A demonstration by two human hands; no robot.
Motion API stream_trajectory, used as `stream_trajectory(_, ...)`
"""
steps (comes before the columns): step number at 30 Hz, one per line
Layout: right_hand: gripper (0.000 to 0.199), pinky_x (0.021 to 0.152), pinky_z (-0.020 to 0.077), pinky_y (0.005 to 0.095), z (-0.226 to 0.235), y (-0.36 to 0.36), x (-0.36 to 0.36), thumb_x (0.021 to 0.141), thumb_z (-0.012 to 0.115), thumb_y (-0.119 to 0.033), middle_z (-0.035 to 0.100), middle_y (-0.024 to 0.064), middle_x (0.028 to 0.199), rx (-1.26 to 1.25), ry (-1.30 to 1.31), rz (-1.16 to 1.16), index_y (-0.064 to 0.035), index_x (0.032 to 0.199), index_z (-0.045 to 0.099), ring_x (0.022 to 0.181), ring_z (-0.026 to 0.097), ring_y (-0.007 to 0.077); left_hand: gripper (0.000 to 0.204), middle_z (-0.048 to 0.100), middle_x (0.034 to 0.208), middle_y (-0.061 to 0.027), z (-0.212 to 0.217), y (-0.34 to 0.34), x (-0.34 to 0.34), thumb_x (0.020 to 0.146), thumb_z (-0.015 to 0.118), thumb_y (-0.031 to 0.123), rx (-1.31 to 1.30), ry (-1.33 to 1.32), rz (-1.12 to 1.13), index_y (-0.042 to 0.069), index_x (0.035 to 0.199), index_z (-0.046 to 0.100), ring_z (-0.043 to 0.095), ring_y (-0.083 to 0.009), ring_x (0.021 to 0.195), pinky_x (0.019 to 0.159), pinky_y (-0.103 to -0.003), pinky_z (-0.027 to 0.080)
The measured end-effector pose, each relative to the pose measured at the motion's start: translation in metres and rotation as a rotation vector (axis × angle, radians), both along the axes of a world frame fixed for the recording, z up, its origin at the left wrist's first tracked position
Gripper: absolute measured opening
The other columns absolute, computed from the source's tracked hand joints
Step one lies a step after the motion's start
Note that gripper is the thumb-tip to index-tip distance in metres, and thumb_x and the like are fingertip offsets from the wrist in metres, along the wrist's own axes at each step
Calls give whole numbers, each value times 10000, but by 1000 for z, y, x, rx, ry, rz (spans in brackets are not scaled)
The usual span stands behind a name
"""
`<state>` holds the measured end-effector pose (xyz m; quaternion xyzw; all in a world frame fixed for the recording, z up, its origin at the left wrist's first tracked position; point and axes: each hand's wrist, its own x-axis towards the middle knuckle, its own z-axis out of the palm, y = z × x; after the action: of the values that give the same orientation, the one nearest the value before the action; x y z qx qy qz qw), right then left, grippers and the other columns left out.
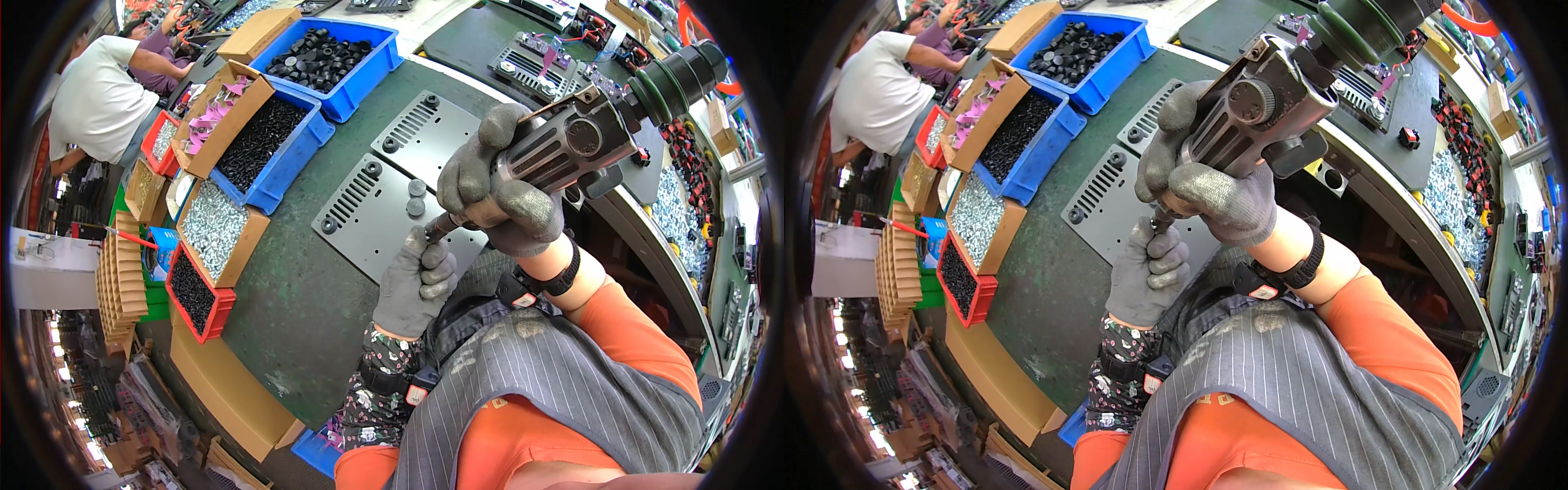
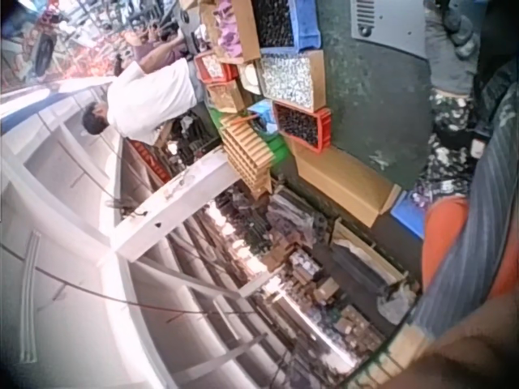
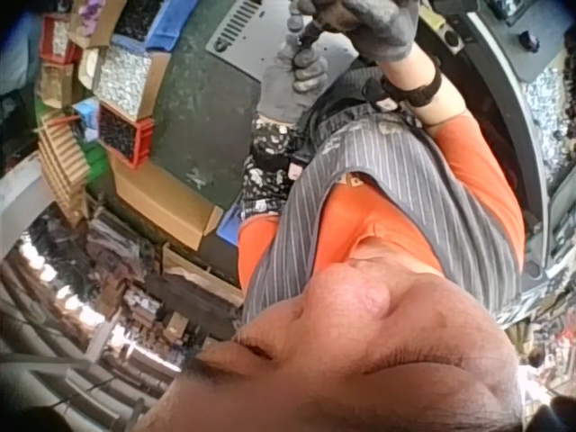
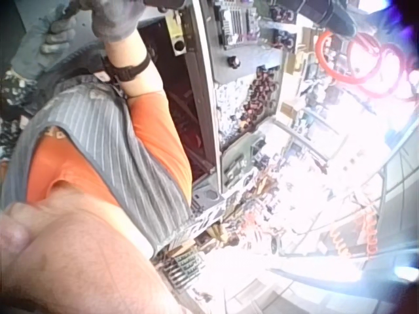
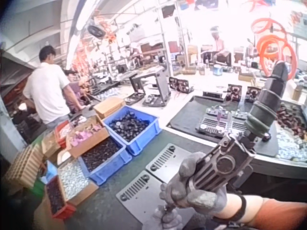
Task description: The worker is assembling electronic components, specifically attaching fans and internal parts to metal power supply housings.
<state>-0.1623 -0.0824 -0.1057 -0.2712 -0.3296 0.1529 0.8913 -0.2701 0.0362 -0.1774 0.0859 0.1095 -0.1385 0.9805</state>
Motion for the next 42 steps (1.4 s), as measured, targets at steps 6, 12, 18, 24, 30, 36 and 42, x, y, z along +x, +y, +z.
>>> stream_trajectory(6,451,589,400,324,-2,-11,10,761,580,-308,462,33,706,-94,214,-136,-80,1121,432,598,477,186,424,448,696,26,11,4,-7,909,538,365,829,63,-19,-10,1108,518,409,-84,590,464,-192,361)
stream_trajectory(12,437,634,387,321,-13,-33,24,768,569,-277,472,34,745,-47,277,-219,-65,1136,468,664,479,185,320,624,859,-79,22,28,30,736,693,145,2422,-90,-101,141,1050,631,582,-166,711,654,-282,460)
stream_trajectory(18,435,556,463,328,-12,-44,20,761,548,-221,546,99,742,-115,261,-152,-6,1125,444,662,573,236,267,649,846,-100,5,35,35,803,656,225,1967,-85,-159,77,1025,641,606,-182,745,702,-294,475)
stream_trajectory(24,418,570,460,317,-11,-56,12,725,571,-161,569,113,723,-270,159,-188,-2,1095,457,630,576,222,298,648,854,-113,16,12,30,769,681,254,2333,-52,-132,84,1011,646,610,-212,744,698,-305,481)
stream_trajectory(30,416,567,448,287,-17,-52,5,722,590,-62,576,123,698,-357,75,-222,-23,1107,441,613,562,188,287,652,877,-94,9,-9,20,738,687,218,2185,-436,-46,88,990,643,626,-244,773,682,-336,490)
stream_trajectory(36,417,635,457,277,-28,-35,3,754,547,43,551,87,792,-390,-74,-46,-34,1128,379,708,550,147,253,651,861,-90,10,-20,21,729,684,204,2153,-358,-29,91,953,649,627,-263,783,669,-351,490)
stream_trajectory(42,269,586,455,245,-26,-21,4,686,626,20,538,18,761,-578,-125,35,-36,916,500,672,536,98,262,633,865,-103,5,-17,18,793,631,315,2432,-425,-205,91,930,621,613,-289,778,646,-391,488)
